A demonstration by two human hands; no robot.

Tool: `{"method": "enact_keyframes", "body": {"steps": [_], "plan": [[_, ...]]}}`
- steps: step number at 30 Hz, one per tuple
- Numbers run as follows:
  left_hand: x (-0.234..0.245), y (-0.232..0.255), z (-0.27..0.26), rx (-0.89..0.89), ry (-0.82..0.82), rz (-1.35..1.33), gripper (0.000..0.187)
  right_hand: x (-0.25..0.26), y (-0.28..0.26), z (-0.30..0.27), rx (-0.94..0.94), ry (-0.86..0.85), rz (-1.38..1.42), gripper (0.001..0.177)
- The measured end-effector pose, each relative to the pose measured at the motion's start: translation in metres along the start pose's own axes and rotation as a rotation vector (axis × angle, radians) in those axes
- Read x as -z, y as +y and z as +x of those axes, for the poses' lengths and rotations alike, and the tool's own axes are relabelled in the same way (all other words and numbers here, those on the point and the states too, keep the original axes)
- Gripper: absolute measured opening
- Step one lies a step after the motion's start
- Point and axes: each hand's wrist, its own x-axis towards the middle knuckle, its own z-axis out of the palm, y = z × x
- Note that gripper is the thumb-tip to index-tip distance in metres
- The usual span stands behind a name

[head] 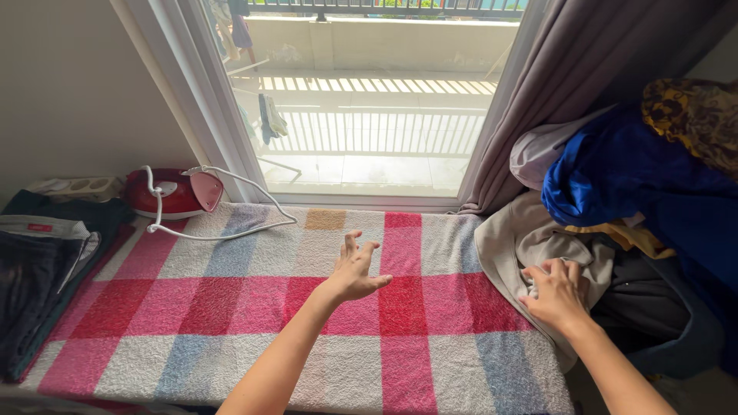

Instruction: The person folds a pair of dark shorts, then a light-colored hoodie, and finally a dark gray sweatshirt on a checkered ironing board. Each item is smoothed, folded in half, then folded again into a compact rectangle and stacked on the left side of the board.

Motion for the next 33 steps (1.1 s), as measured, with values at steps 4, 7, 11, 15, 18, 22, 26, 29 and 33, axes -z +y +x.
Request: {"method": "enact_keyframes", "body": {"steps": [4, 7, 11, 15, 18, 22, 26, 29, 33], "plan": [[-0.01, 0.011, 0.01, 0.01, 0.002, 0.003, 0.084, 0.003, 0.015, -0.004, -0.113, -0.185, -0.191, 0.089], [-0.025, 0.033, 0.02, -0.008, 0.01, -0.053, 0.084, -0.01, 0.03, 0.003, -0.037, -0.131, -0.157, 0.065], [-0.053, 0.087, 0.025, -0.055, -0.084, -0.182, 0.098, -0.005, 0.056, 0.023, 0.08, 0.039, 0.225, 0.033], [-0.087, 0.159, 0.027, -0.199, -0.175, -0.296, 0.138, 0.012, 0.044, 0.031, 0.092, 0.116, 0.602, 0.025], [-0.112, 0.208, 0.029, -0.359, -0.036, -0.48, 0.137, 0.035, 0.028, 0.023, 0.211, 0.166, 0.757, 0.023], [-0.132, 0.24, 0.05, -0.261, 0.149, -0.584, 0.079, 0.077, 0.039, 0.007, 0.198, -0.057, 0.733, 0.025], [-0.14, 0.239, 0.068, -0.381, 0.351, -0.699, 0.037, 0.114, 0.066, 0.004, 0.483, 0.476, 0.343, 0.029], [-0.14, 0.225, 0.071, -0.36, 0.348, -0.756, 0.028, 0.139, 0.097, 0.023, 0.385, 0.558, -0.053, 0.057], [-0.141, 0.207, 0.069, -0.374, 0.419, -0.825, 0.028, 0.137, 0.116, 0.055, 0.266, 0.301, -0.242, 0.1]]}}
